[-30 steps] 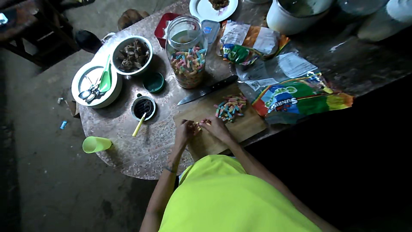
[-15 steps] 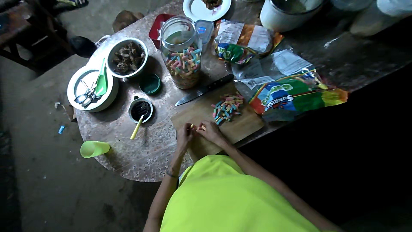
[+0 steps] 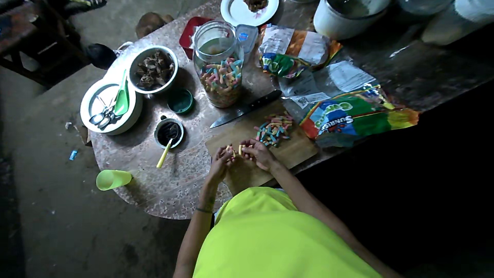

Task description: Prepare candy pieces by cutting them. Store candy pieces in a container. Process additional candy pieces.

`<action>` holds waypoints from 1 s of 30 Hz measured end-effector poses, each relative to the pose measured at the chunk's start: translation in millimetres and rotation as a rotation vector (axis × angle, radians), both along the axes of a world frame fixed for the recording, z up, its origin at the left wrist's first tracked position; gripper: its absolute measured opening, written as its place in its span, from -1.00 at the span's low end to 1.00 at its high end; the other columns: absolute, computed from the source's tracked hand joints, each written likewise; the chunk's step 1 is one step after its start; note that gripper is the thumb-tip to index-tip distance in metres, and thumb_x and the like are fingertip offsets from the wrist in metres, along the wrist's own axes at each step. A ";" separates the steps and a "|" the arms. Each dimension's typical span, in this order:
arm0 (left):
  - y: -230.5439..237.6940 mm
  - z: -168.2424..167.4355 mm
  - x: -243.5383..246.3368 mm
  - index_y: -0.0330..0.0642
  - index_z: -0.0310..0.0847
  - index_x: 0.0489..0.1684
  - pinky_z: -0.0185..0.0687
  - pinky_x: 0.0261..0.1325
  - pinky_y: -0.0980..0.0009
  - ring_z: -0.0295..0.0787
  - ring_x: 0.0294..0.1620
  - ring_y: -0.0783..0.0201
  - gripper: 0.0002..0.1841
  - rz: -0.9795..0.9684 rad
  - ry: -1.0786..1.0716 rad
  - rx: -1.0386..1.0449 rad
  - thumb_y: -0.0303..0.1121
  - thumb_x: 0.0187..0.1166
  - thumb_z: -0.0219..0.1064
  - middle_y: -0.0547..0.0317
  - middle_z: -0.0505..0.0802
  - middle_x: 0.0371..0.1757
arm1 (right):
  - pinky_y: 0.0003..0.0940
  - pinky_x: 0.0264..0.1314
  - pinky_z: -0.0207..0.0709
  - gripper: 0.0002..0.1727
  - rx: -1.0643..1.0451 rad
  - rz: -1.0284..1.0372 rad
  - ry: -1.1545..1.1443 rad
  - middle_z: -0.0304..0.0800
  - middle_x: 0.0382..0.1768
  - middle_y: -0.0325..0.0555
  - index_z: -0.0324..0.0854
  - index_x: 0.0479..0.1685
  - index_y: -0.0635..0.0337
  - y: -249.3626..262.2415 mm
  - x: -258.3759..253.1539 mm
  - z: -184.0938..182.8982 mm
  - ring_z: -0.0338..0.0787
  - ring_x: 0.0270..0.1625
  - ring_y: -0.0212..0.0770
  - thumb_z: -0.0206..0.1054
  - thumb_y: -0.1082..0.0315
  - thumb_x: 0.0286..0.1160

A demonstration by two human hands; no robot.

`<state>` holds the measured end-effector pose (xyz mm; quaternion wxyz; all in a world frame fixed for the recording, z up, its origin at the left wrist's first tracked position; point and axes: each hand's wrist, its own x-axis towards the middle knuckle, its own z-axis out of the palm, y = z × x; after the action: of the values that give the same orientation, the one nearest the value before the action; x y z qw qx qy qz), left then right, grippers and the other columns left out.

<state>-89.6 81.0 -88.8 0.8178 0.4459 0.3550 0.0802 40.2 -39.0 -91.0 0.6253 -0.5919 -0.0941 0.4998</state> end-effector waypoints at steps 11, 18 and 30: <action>-7.3 -4.1 12.1 -0.21 0.30 -0.06 0.67 -0.23 0.53 0.68 -0.42 0.48 -0.85 -0.018 0.018 0.097 -0.67 0.69 0.11 0.28 0.70 -0.38 | -0.65 -0.53 0.33 -0.84 -0.070 0.018 -0.176 0.82 -0.22 -0.17 0.73 -0.02 0.28 -1.6 2.8 -8.9 0.52 -0.52 -0.55 0.46 0.41 0.54; -7.4 -3.8 12.8 -0.27 0.37 0.10 0.71 -0.19 0.49 0.73 -0.36 0.43 -0.86 -0.070 0.010 -0.004 -0.62 0.73 0.02 0.22 0.75 -0.31 | -0.49 -0.21 0.53 -0.74 -0.149 0.208 -0.310 0.77 -0.08 -0.06 0.73 0.09 0.33 -3.5 14.7 3.5 0.62 -0.28 -0.40 0.46 0.39 0.53; 89.4 160.8 96.7 -0.19 0.36 0.21 0.68 -0.14 0.51 0.65 -0.36 0.52 -0.83 -0.016 -0.294 0.475 -0.38 0.86 -0.04 0.35 0.68 -0.30 | -0.32 -0.08 0.64 -0.56 -0.031 0.243 -0.772 0.69 -0.20 0.01 0.47 0.26 0.50 99.3 108.7 198.1 0.67 -0.28 -0.32 0.29 0.22 0.73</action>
<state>7.0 170.4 72.0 0.7336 0.6116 0.2002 0.2184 148.8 60.3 107.2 0.4713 -0.7301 -0.3839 0.3123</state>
